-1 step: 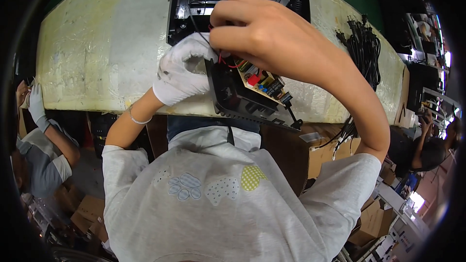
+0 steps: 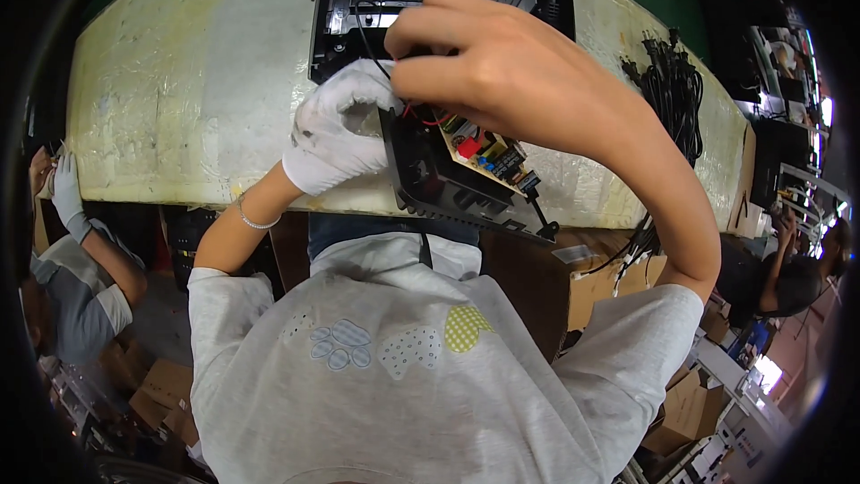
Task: Assembling an electronic component by connecting internal wiring to a circuit board and managing components on a production line.
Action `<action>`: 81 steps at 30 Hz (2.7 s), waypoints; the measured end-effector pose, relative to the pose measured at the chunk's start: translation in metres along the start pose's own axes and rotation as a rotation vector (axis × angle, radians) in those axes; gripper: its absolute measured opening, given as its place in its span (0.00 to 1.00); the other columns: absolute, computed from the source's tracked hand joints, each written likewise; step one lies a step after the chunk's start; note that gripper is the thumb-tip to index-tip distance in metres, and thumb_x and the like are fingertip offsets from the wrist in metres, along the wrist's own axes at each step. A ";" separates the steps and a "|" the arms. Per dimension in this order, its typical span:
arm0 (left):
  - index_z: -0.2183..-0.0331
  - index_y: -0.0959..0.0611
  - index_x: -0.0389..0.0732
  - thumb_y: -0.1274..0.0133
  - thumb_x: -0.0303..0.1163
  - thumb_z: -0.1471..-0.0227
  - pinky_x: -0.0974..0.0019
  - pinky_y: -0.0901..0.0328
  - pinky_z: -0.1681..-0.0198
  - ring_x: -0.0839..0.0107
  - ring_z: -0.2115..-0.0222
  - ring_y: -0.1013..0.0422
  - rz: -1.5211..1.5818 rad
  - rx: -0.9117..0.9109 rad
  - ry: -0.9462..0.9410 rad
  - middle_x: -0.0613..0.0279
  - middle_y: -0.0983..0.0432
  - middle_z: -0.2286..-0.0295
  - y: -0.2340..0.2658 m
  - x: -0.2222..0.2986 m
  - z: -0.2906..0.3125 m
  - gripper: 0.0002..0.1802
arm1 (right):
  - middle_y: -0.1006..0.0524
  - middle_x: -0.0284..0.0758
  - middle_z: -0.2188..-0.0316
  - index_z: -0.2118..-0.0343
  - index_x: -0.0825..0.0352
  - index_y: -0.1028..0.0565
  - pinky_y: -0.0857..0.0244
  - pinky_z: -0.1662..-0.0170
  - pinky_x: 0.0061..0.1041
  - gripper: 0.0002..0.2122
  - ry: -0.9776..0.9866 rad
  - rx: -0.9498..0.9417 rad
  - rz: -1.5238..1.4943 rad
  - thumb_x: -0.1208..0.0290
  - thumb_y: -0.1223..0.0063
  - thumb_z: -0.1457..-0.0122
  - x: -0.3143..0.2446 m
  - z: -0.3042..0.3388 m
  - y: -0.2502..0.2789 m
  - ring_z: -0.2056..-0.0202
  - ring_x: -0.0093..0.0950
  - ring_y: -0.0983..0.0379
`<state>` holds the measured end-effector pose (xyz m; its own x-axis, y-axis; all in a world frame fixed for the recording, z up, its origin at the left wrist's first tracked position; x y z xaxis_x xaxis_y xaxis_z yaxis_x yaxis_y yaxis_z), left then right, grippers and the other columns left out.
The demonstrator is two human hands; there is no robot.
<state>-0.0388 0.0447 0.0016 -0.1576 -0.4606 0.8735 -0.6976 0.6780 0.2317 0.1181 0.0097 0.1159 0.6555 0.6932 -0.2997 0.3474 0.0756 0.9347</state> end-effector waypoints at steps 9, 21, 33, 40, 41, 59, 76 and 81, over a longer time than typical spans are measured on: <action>0.67 0.20 0.45 0.31 0.40 0.63 0.65 0.30 0.60 0.65 0.63 0.26 -0.026 -0.039 -0.014 0.63 0.26 0.62 0.004 -0.003 0.003 0.20 | 0.25 0.35 0.67 0.69 0.69 0.27 0.34 0.65 0.31 0.11 -0.010 -0.095 -0.204 0.82 0.41 0.58 0.003 0.010 -0.005 0.65 0.36 0.31; 0.64 0.19 0.46 0.32 0.40 0.62 0.66 0.30 0.59 0.65 0.61 0.27 -0.012 -0.058 -0.006 0.63 0.26 0.60 0.006 -0.002 0.002 0.21 | 0.27 0.36 0.68 0.69 0.70 0.25 0.34 0.64 0.29 0.12 -0.051 -0.208 -0.068 0.82 0.40 0.60 -0.007 0.005 0.000 0.64 0.35 0.31; 0.66 0.22 0.42 0.31 0.36 0.63 0.64 0.31 0.56 0.64 0.57 0.28 0.058 -0.013 -0.019 0.62 0.25 0.61 0.006 -0.001 0.004 0.22 | 0.30 0.34 0.71 0.73 0.70 0.26 0.36 0.67 0.28 0.12 -0.019 -0.058 -0.081 0.82 0.41 0.64 -0.013 0.002 -0.002 0.66 0.33 0.35; 0.69 0.23 0.44 0.30 0.35 0.65 0.63 0.32 0.53 0.64 0.56 0.29 0.032 -0.018 -0.109 0.63 0.25 0.62 0.007 0.001 -0.002 0.21 | 0.31 0.33 0.71 0.72 0.70 0.26 0.36 0.66 0.29 0.10 -0.192 -0.036 0.107 0.81 0.39 0.59 -0.012 0.003 0.002 0.67 0.35 0.33; 0.69 0.24 0.44 0.30 0.34 0.66 0.63 0.32 0.53 0.63 0.56 0.29 0.025 -0.016 -0.110 0.63 0.26 0.62 0.007 0.003 0.000 0.21 | 0.28 0.35 0.66 0.67 0.69 0.25 0.34 0.64 0.27 0.13 -0.180 0.111 0.129 0.76 0.36 0.56 -0.012 0.007 0.001 0.65 0.35 0.31; 0.70 0.19 0.33 0.36 0.51 0.57 0.65 0.31 0.71 0.62 0.70 0.27 -0.752 0.160 -0.212 0.56 0.26 0.72 0.074 0.088 -0.073 0.27 | 0.31 0.45 0.54 0.71 0.71 0.30 0.37 0.53 0.30 0.11 -0.485 0.491 0.303 0.68 0.41 0.47 -0.035 0.067 0.097 0.54 0.38 0.32; 0.39 0.37 0.48 0.39 0.49 0.56 0.57 0.47 0.38 0.49 0.42 0.41 -0.428 -0.108 0.347 0.44 0.37 0.44 0.056 0.043 -0.101 0.46 | 0.36 0.38 0.39 0.36 0.63 0.44 0.49 0.36 0.35 0.35 -1.015 0.742 -1.376 0.39 0.73 0.36 0.078 0.086 -0.025 0.38 0.32 0.42; 0.39 0.37 0.48 0.40 0.60 0.60 0.57 0.50 0.37 0.39 0.38 0.51 -0.540 -0.096 0.306 0.25 0.56 0.40 0.039 -0.009 -0.177 0.51 | 0.31 0.40 0.44 0.41 0.65 0.36 0.42 0.39 0.36 0.33 -1.019 0.942 -1.361 0.41 0.68 0.37 0.131 0.088 0.006 0.44 0.35 0.35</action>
<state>0.0595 0.1770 0.0785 0.4167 -0.5773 0.7022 -0.5546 0.4506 0.6995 0.2652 0.0382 0.0651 -0.3591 -0.1240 -0.9250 0.8424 -0.4698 -0.2640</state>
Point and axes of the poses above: each hand's wrist, its own z-axis away from the middle knuckle, its own y-axis out of the back of the hand, x = y × z, the point moved 3 cm from there along -z, towards the middle knuckle
